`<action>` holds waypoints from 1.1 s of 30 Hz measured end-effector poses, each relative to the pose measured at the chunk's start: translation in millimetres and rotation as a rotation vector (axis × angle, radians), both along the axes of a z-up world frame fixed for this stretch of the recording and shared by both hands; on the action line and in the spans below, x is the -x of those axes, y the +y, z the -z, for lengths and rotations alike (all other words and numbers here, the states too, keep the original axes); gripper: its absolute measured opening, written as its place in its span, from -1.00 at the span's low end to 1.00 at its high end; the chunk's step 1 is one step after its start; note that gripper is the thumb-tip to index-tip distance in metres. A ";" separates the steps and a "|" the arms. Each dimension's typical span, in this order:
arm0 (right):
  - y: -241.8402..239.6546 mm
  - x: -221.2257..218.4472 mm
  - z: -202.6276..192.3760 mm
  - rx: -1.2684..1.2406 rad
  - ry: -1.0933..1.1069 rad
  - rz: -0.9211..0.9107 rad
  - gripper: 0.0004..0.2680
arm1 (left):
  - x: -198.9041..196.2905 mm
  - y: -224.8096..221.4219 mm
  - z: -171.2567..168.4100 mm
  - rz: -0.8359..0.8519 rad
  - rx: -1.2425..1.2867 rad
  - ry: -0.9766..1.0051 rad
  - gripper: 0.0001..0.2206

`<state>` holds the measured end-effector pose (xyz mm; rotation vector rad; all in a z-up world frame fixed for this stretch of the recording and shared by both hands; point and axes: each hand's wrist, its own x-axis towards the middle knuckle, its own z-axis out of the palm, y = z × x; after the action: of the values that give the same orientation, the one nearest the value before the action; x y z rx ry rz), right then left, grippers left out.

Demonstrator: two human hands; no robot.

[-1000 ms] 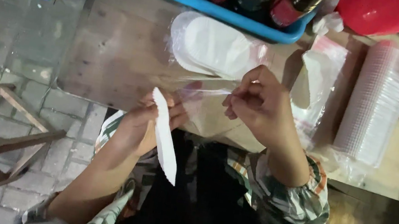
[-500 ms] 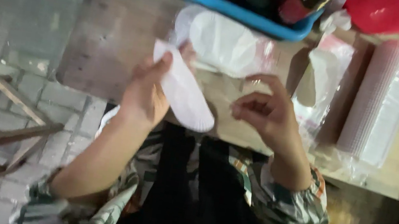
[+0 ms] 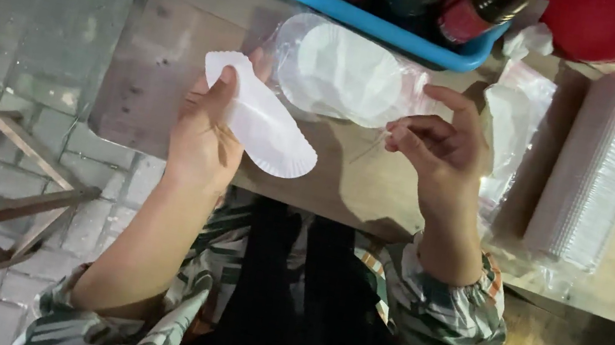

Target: The person is packaging individual white paper food liners by inserting them into small, clear plastic bags.

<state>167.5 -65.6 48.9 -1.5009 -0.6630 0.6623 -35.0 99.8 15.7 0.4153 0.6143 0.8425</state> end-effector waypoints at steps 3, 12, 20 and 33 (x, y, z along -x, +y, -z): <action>3.9 1.3 3.0 0.005 0.007 0.009 -0.63 | 6.3 0.6 15.8 -0.003 -0.019 0.041 -0.66; 0.4 -2.6 18.9 0.069 -0.026 0.100 -0.74 | 40.2 -12.0 2.2 -0.253 -0.618 0.547 -0.45; -32.8 30.6 0.0 0.047 -0.183 0.113 -0.78 | 19.6 -64.9 16.1 -0.026 -0.504 0.451 -0.77; -125.8 39.3 32.8 0.323 -0.188 0.097 -0.91 | -14.0 -73.5 2.7 0.235 -1.490 0.622 -0.76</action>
<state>128.2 -191.5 16.1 -1.9004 -0.6413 0.5769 -21.0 26.3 13.1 2.1133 0.3737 0.8161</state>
